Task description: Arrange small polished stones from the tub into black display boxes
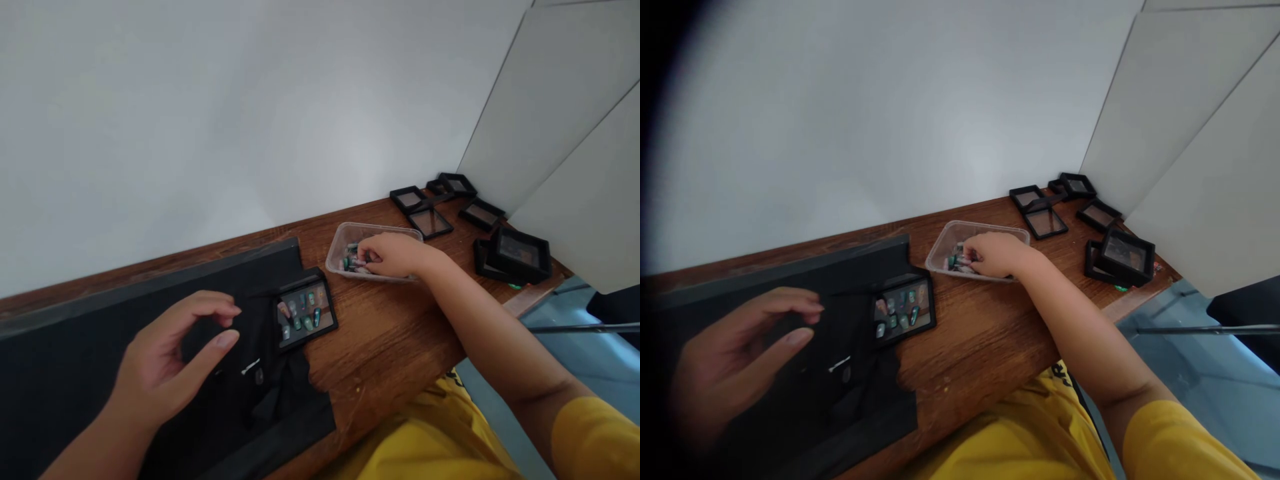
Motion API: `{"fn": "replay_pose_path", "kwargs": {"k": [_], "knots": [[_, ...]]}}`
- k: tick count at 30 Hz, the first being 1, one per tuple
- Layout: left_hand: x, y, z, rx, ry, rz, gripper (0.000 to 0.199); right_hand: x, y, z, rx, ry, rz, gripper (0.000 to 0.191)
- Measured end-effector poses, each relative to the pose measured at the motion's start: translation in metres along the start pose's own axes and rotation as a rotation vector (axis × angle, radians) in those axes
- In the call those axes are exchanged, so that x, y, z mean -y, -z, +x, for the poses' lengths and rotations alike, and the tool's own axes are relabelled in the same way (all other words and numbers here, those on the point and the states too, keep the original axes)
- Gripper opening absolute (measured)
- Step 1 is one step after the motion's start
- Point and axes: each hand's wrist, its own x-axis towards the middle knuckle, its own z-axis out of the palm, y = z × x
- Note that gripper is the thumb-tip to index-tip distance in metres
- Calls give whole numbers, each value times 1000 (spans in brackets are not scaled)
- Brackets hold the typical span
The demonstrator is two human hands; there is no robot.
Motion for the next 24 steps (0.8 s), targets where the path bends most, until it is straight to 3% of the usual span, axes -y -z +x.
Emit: {"fn": "replay_pose_path", "kwargs": {"k": [6,11,16,24], "knots": [[3,1,-1,15,-29,2,10,1,0,-1,2,-32,9,18],[1,1,-1,11,-34,3,10,-5,2,-4,-127,-41,73,12],[-4,1,1,20,-48,32,8,-11,4,-10,-268,51,315,12],[-3,2,2,35,-70,41,8,-7,2,-11,-239,61,497,14]]}}
